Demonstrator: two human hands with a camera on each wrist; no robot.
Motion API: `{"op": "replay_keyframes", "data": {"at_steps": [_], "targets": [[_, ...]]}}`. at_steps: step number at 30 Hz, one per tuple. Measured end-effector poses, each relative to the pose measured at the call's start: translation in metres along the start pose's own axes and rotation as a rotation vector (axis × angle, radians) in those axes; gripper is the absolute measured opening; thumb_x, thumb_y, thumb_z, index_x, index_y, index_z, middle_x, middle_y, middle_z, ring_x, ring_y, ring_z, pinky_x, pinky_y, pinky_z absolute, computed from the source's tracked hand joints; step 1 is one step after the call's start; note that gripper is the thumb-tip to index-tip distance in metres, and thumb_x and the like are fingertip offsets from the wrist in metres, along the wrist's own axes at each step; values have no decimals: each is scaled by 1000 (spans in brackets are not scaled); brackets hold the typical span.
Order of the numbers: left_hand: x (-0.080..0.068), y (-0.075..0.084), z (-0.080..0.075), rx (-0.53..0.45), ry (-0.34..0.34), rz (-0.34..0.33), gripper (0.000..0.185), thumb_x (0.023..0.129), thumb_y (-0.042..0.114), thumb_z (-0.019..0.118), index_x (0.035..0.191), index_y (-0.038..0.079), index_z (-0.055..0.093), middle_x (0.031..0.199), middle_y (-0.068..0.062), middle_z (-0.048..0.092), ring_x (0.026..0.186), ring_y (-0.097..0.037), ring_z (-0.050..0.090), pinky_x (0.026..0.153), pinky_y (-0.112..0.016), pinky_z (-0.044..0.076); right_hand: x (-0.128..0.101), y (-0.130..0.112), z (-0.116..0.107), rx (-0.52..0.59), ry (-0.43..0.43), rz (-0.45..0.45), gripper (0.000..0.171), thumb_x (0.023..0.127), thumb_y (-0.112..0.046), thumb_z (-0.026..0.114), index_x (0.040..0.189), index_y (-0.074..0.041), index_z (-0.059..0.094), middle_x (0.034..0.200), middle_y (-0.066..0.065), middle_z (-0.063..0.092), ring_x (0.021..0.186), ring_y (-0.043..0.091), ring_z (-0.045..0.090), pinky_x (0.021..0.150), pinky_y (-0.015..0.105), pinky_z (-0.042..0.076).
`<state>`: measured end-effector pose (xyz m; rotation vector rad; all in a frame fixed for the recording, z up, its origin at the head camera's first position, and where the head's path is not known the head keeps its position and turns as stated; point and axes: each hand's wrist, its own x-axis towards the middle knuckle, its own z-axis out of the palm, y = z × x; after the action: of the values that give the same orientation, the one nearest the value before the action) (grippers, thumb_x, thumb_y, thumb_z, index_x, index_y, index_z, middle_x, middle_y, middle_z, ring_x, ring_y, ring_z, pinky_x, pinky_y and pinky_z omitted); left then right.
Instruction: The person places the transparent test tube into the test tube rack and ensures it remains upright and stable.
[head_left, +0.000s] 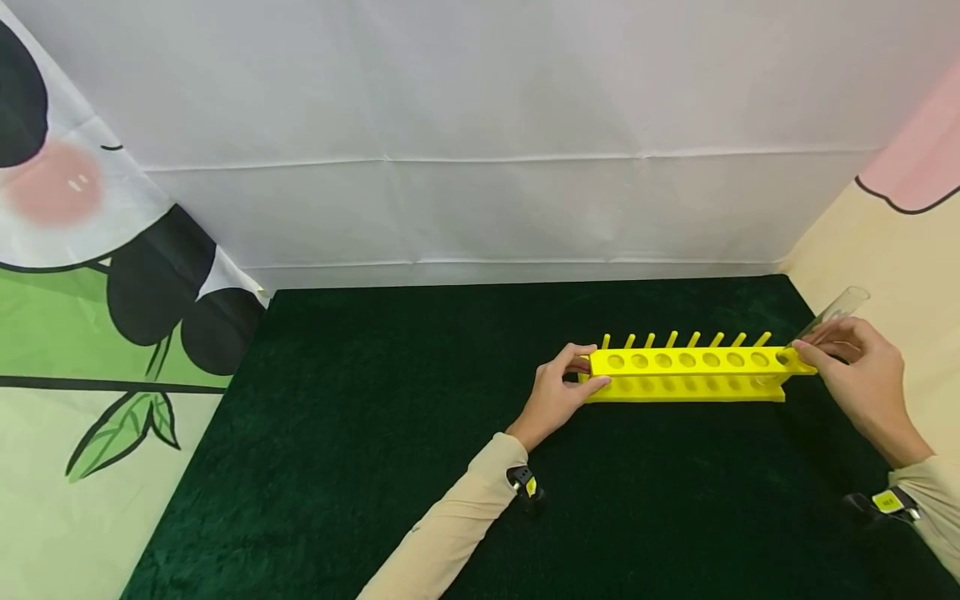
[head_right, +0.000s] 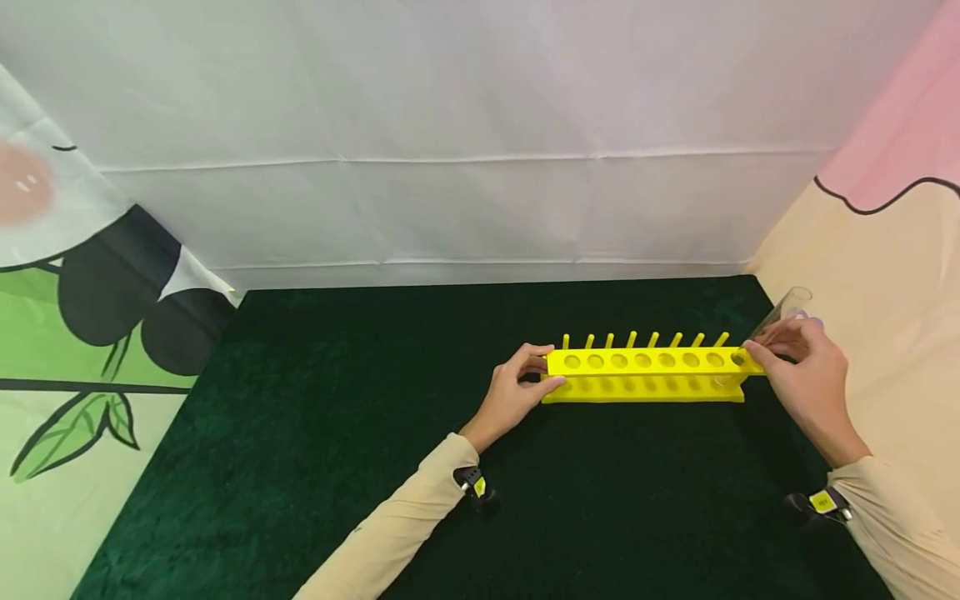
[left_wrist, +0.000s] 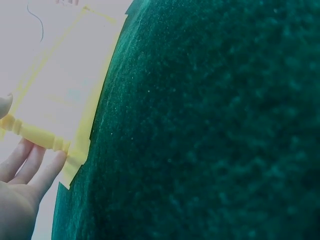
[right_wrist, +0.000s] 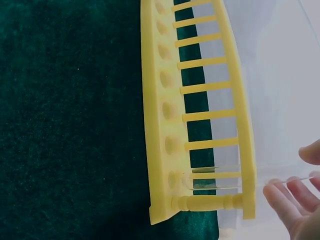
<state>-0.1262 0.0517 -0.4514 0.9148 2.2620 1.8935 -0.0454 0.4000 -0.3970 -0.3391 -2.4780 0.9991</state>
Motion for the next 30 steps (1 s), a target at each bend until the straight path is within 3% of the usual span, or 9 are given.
{"op": "replay_keyframes", "data": {"at_steps": [15, 30], "targets": [[-1, 2, -1, -10, -6, -15, 40, 87, 9, 68, 124, 8, 52, 117, -14, 58, 103, -24, 58, 85, -45, 52, -3, 2, 0, -48, -9, 3, 31, 90, -25, 64, 108, 0, 55, 97, -6, 53, 82, -8, 48, 74, 3, 35], [-4, 5, -2, -10, -7, -15, 39, 88, 8, 67, 124, 7, 51, 117, -15, 58, 103, -25, 58, 85, -46, 52, -7, 1, 3, -24, 6, -6, 28, 89, -18, 65, 108, 0, 54, 92, -8, 52, 77, -5, 48, 72, 3, 33]]}}
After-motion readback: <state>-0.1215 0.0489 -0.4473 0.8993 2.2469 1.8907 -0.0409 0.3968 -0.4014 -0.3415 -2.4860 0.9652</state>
